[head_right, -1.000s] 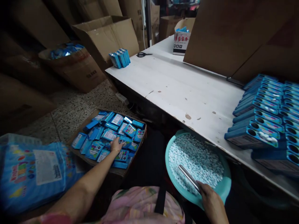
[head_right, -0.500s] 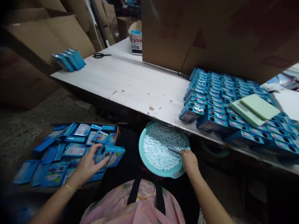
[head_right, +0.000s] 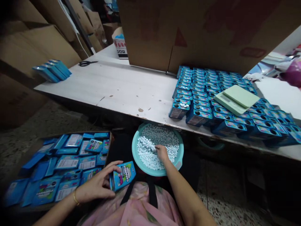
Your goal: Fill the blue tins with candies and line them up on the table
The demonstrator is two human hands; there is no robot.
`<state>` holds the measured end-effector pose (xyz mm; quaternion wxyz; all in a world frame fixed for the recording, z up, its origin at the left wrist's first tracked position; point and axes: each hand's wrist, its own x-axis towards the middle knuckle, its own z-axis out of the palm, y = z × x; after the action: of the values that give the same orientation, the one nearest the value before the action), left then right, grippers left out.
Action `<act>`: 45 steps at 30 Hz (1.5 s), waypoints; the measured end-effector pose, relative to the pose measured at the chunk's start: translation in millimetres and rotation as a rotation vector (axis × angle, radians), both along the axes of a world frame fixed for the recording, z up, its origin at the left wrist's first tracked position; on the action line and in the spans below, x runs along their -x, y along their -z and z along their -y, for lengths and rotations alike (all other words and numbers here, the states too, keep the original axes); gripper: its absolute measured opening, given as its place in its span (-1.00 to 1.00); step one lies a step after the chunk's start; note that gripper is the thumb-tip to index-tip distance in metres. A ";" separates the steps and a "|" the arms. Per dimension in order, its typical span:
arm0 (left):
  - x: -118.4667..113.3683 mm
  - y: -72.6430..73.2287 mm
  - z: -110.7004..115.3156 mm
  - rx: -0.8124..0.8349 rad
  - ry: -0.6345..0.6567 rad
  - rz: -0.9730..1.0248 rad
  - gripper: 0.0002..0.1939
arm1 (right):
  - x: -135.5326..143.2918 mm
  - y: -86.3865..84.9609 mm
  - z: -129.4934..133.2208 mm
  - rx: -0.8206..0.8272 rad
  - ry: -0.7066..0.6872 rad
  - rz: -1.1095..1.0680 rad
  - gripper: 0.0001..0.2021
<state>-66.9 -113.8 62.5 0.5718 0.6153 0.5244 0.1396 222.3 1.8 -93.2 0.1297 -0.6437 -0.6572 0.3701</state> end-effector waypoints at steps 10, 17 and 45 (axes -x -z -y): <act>-48.8 -2.7 -52.4 -0.300 -0.065 0.020 -0.53 | -60.9 -53.4 4.7 -0.012 0.072 -0.233 -0.72; -91.6 21.6 -106.5 -0.622 -0.079 -0.279 -0.60 | -93.3 -114.6 4.5 -0.071 0.022 -0.244 -0.73; -76.2 37.4 -107.5 -0.624 -0.309 -0.126 -0.64 | -77.0 -115.9 5.0 0.004 -0.175 0.533 -0.71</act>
<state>9.4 -6.3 25.1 0.2948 0.6812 0.5777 0.3396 299.3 -3.2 22.7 -0.0816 -0.6593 -0.7205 0.1987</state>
